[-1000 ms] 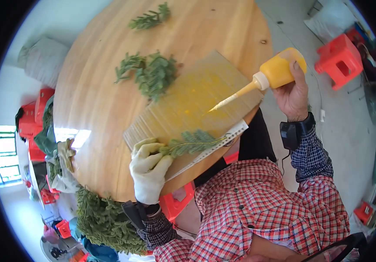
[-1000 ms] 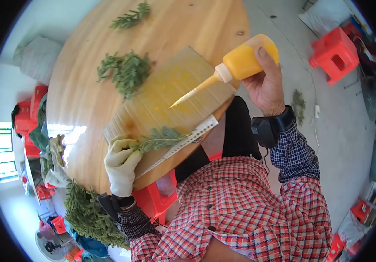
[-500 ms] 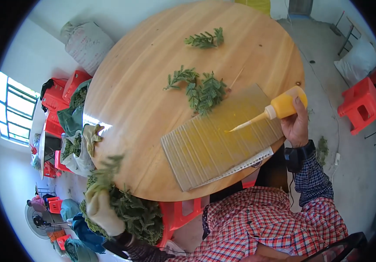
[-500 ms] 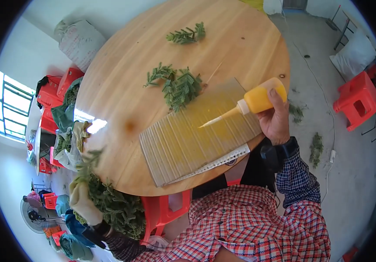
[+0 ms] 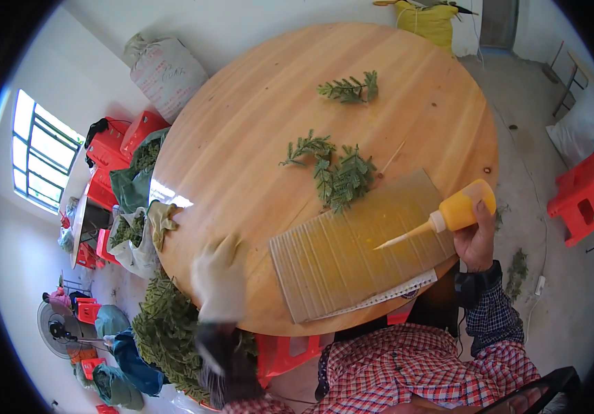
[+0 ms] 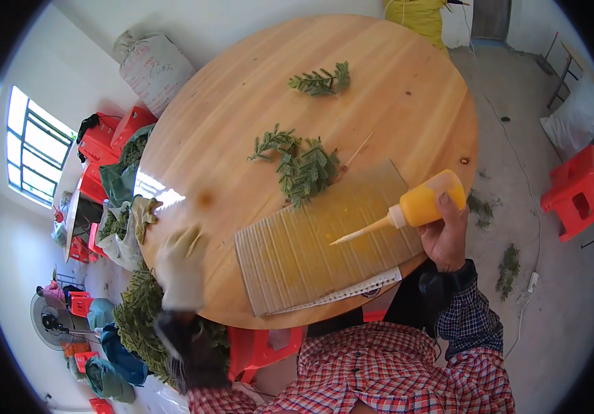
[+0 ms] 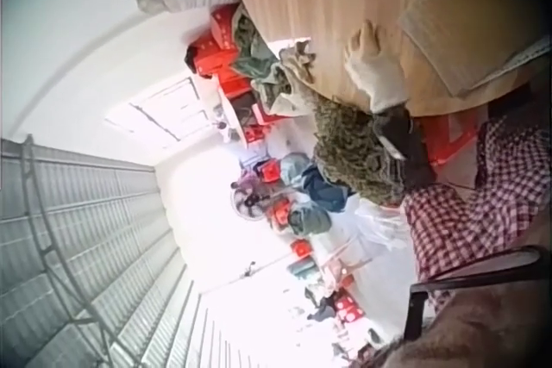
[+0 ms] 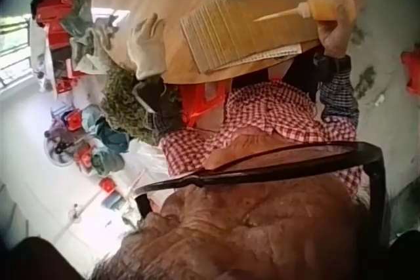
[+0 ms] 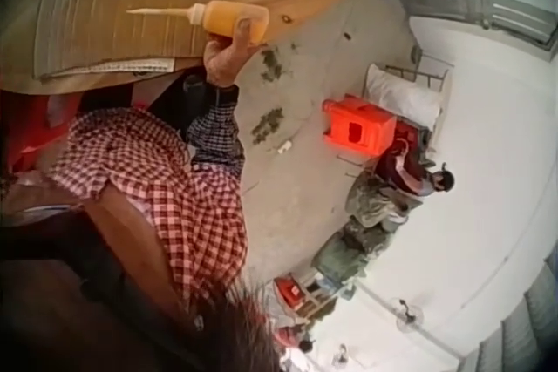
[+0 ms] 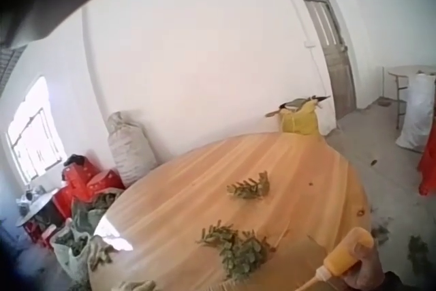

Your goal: The person picks up a green branch, places it on a piece of cardboard, and applies glue from a bottle along the stem. They repeat this process for several branches, handling them one at a time and setting them aside on the table.

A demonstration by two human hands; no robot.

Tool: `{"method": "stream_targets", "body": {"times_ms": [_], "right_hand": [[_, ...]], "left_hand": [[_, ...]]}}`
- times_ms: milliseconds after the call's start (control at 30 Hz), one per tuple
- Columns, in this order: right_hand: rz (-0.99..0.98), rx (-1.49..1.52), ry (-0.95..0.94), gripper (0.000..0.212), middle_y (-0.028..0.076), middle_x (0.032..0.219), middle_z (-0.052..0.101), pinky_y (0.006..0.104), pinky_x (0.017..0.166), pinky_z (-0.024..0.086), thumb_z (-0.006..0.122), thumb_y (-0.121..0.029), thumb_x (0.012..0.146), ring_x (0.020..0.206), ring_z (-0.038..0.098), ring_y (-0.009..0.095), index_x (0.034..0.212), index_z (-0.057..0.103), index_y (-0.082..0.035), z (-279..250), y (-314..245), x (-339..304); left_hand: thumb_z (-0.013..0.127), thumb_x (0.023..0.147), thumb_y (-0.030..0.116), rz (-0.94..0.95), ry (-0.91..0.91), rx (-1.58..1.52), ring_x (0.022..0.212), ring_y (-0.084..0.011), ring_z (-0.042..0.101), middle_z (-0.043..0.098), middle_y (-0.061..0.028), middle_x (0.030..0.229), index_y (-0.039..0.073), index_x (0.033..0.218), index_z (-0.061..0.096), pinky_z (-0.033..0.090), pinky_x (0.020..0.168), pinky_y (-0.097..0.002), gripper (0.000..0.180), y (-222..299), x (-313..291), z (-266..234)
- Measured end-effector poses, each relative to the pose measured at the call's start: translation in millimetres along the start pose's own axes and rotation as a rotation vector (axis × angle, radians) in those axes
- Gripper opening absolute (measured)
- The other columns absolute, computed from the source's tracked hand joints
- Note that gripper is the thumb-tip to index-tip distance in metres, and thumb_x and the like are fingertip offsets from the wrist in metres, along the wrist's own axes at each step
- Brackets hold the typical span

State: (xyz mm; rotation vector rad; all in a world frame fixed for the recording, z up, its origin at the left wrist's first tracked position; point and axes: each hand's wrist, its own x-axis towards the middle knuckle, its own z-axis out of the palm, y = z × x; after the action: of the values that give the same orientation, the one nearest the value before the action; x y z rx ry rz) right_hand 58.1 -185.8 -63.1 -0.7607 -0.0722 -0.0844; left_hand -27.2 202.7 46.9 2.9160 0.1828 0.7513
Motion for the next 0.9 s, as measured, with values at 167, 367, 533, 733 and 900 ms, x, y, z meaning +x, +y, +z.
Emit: {"method": "stream_targets", "body": {"times_ms": [167, 367, 533, 733, 900], "right_hand": [[0.046, -0.009, -0.011, 0.040, 0.007, 0.109, 0.059, 0.0382, 0.089, 0.051, 0.063, -0.026, 0.088, 0.100, 0.061, 0.022, 0.120, 0.049, -0.005, 17.8, -1.0, -1.4], [0.033, -0.051, -0.008, 0.043, 0.008, 0.112, 0.058, 0.0390, 0.090, 0.050, 0.063, -0.027, 0.088, 0.101, 0.060, 0.023, 0.122, 0.047, -0.005, 7.3, -3.9, -4.0], [0.016, -0.017, -0.013, 0.042, 0.008, 0.112, 0.058, 0.0395, 0.091, 0.049, 0.062, -0.027, 0.089, 0.101, 0.060, 0.023, 0.122, 0.048, -0.005, 13.4, -3.0, -3.1], [-0.021, 0.134, 0.036, 0.041, 0.009, 0.114, 0.059, 0.0410, 0.091, 0.049, 0.060, -0.029, 0.091, 0.103, 0.060, 0.026, 0.122, 0.048, -0.005, -4.0, 5.6, 1.6], [-0.048, 0.248, 0.065, 0.041, 0.013, 0.118, 0.057, 0.0434, 0.091, 0.050, 0.057, -0.029, 0.093, 0.106, 0.058, 0.031, 0.123, 0.047, -0.004, -1.0, 1.0, 5.9]], "left_hand": [[0.064, 0.080, 0.021, 0.020, 0.047, -0.223, 0.100, -0.0304, 0.058, 0.064, -0.0131, 0.105, 0.008, 0.099, 0.069, 0.048, 0.084, -0.0410, 0.024, -0.2, 82.0, 108.6], [0.063, 0.080, 0.021, -0.048, -0.119, -0.202, 0.099, -0.0321, 0.058, 0.064, -0.0122, 0.103, 0.009, 0.096, 0.070, 0.047, 0.086, -0.0420, 0.021, 11.1, 111.8, 153.1], [0.063, 0.080, 0.021, -0.047, -0.144, -0.181, 0.095, -0.0323, 0.059, 0.064, -0.0127, 0.096, 0.008, 0.092, 0.071, 0.047, 0.084, -0.0424, 0.019, 14.4, 102.5, 133.6], [0.062, 0.079, 0.016, -0.123, -0.305, -0.540, 0.087, -0.0319, 0.060, 0.064, -0.0142, 0.086, 0.003, 0.086, 0.068, 0.048, 0.077, -0.0399, 0.015, 39.2, 38.5, 61.1], [0.062, 0.079, 0.007, -0.075, -0.521, -0.667, 0.076, -0.0236, 0.062, 0.064, -0.0130, 0.078, -0.004, 0.088, 0.065, 0.049, 0.072, -0.0322, 0.015, 44.9, 0.9, 18.4]]}}
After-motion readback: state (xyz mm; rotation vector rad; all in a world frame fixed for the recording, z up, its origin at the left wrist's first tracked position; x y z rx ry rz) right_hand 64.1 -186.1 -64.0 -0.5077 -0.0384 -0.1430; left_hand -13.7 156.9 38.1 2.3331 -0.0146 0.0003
